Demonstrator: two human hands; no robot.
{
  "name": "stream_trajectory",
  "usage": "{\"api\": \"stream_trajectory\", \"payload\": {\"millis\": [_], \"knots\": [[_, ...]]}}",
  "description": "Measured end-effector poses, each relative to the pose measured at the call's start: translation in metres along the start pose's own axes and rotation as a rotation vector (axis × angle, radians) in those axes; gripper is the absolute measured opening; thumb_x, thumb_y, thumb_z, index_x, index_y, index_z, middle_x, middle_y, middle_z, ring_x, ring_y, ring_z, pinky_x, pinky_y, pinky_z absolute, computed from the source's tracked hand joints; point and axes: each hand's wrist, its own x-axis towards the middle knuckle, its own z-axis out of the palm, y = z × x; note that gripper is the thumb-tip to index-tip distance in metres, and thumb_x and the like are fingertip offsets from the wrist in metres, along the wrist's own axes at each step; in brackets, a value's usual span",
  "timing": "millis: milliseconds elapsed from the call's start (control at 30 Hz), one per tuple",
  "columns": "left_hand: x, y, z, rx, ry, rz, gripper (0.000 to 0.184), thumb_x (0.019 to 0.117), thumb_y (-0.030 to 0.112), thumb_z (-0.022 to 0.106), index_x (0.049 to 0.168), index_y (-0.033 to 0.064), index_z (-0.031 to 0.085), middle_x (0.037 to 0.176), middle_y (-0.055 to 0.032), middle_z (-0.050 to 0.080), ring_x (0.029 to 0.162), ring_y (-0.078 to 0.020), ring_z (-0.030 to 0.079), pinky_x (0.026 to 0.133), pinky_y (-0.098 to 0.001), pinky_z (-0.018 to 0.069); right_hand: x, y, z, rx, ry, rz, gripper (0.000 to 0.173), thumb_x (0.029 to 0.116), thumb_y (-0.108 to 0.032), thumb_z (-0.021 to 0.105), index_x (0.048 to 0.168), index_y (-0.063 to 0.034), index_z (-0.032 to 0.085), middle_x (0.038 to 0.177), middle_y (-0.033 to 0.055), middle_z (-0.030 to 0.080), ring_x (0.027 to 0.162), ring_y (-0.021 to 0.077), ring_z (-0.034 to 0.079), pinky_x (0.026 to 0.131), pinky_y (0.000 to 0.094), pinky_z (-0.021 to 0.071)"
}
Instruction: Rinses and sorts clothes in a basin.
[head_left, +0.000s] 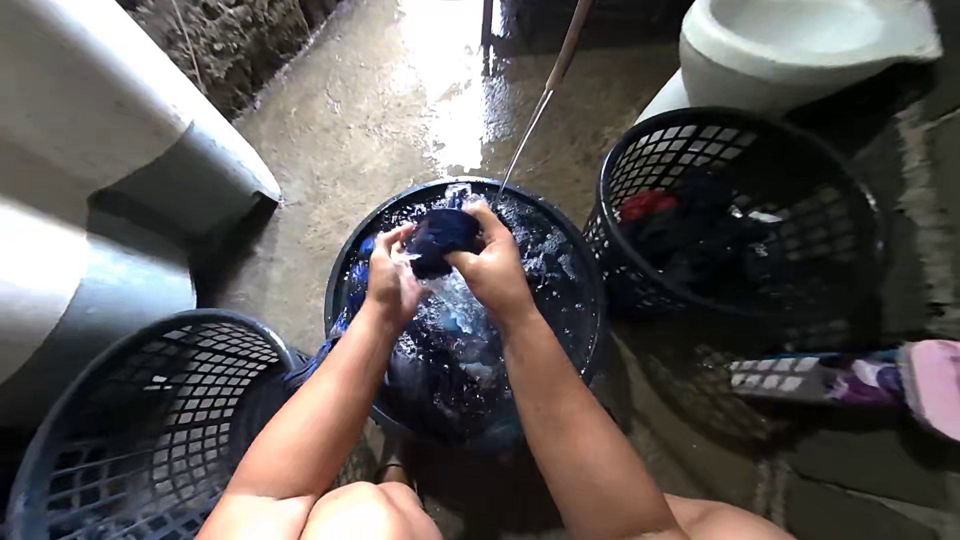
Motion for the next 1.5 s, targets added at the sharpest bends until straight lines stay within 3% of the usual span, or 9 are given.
{"api": "stream_trajectory", "payload": {"millis": [100, 267, 433, 533, 900, 1000, 1100, 1233, 1500], "knots": [[-0.004, 0.007, 0.019, -0.205, -0.137, -0.050, 0.060, 0.1050, 0.062, 0.029, 0.137, 0.0184, 0.054, 0.118, -0.0081, 0.068, 0.107, -0.0245, 0.067, 0.089, -0.0491, 0.0577, -0.011, -0.002, -0.012, 0.124, -0.138, 0.143, 0.061, 0.0819, 0.005, 0.069, 0.140, -0.0041, 0.051, 0.128, 0.0143, 0.066, 0.112, 0.0212, 0.067, 0.094, 0.0403, 0.0590], [-0.005, 0.007, 0.022, 0.376, -0.237, 0.416, 0.037, 0.0878, 0.008, 0.075, 0.120, -0.0025, 0.059, 0.103, -0.0103, 0.070, 0.091, -0.0175, 0.071, 0.083, -0.0390, 0.0622, -0.028, 0.017, -0.035, 0.194, -0.229, 0.415, 0.113, 0.0765, 0.002, 0.080, 0.163, -0.0303, 0.015, 0.150, 0.0119, 0.049, 0.107, 0.0253, 0.067, 0.083, 0.0445, 0.0606], [-0.019, 0.000, 0.036, 0.900, -0.648, 0.770, 0.030, 0.0846, 0.005, 0.073, 0.115, 0.0053, 0.072, 0.117, -0.0067, 0.073, 0.104, -0.0124, 0.069, 0.094, -0.0352, 0.0571, -0.041, 0.038, -0.036, 0.321, -0.268, 0.389, 0.039, 0.0872, 0.011, 0.066, 0.122, -0.0068, 0.059, 0.101, -0.0003, 0.071, 0.089, 0.0064, 0.068, 0.080, 0.0276, 0.0595], [-0.023, 0.002, 0.037, 0.948, -0.687, 0.759, 0.033, 0.0932, 0.008, 0.069, 0.126, 0.0105, 0.070, 0.113, -0.0025, 0.074, 0.096, -0.0063, 0.069, 0.089, -0.0303, 0.0577, -0.041, 0.027, -0.031, 0.074, -0.225, 0.461, 0.032, 0.0878, 0.007, 0.071, 0.118, -0.0013, 0.064, 0.097, 0.0046, 0.070, 0.084, 0.0081, 0.066, 0.077, 0.0284, 0.0586], [-0.014, -0.017, 0.049, 0.933, -0.436, 0.606, 0.038, 0.1039, 0.033, 0.048, 0.076, 0.0114, 0.063, 0.062, 0.0050, 0.055, 0.059, -0.0050, 0.055, 0.060, -0.0306, 0.0474, -0.044, 0.043, -0.011, -0.191, -0.107, 0.421, 0.015, 0.0944, -0.009, 0.072, 0.104, -0.0015, 0.062, 0.076, 0.0065, 0.060, 0.059, 0.0125, 0.054, 0.057, 0.0324, 0.0502], [-0.015, -0.009, 0.058, 0.745, -0.569, 0.515, 0.047, 0.1076, 0.038, 0.034, 0.111, 0.0071, 0.070, 0.110, -0.0017, 0.067, 0.106, -0.0091, 0.062, 0.096, -0.0359, 0.0508, -0.042, 0.031, -0.032, 0.053, 0.038, 0.492, 0.021, 0.0942, -0.003, 0.065, 0.115, -0.0036, 0.061, 0.080, 0.0022, 0.063, 0.060, 0.0067, 0.056, 0.054, 0.0248, 0.0498], [-0.004, 0.003, 0.052, 0.790, -0.729, 0.526, 0.064, 0.1060, 0.050, 0.037, 0.157, 0.0127, 0.040, 0.170, -0.0078, 0.022, 0.157, -0.0192, 0.020, 0.127, -0.0441, 0.0230, -0.018, 0.005, -0.071, 0.456, 0.372, 0.369, 0.009, 0.0981, -0.002, 0.054, 0.097, -0.0059, 0.062, 0.075, 0.0007, 0.064, 0.061, 0.0061, 0.059, 0.054, 0.0206, 0.0500], [0.001, -0.022, 0.019, 1.137, -0.528, 0.244, 0.038, 0.1038, 0.030, 0.059, 0.132, 0.0048, 0.063, 0.143, -0.0187, 0.056, 0.125, -0.0307, 0.060, 0.104, -0.0533, 0.0502, 0.003, -0.008, -0.129, 0.896, 0.371, -0.040, 0.054, 0.1115, -0.048, 0.031, 0.141, -0.0056, 0.046, 0.131, 0.0132, 0.066, 0.118, 0.0259, 0.068, 0.105, 0.0404, 0.0547], [0.001, -0.113, -0.020, 1.720, -0.646, -0.148, 0.050, 0.1023, 0.030, 0.061, 0.147, 0.0099, 0.052, 0.145, -0.0221, 0.054, 0.129, -0.0430, 0.056, 0.104, -0.0646, 0.0454, -0.040, 0.108, -0.084, -0.178, -0.315, 0.907, 0.032, 0.1030, -0.019, 0.062, 0.130, -0.0024, 0.061, 0.124, 0.0159, 0.066, 0.106, 0.0261, 0.065, 0.090, 0.0463, 0.0545]]}}
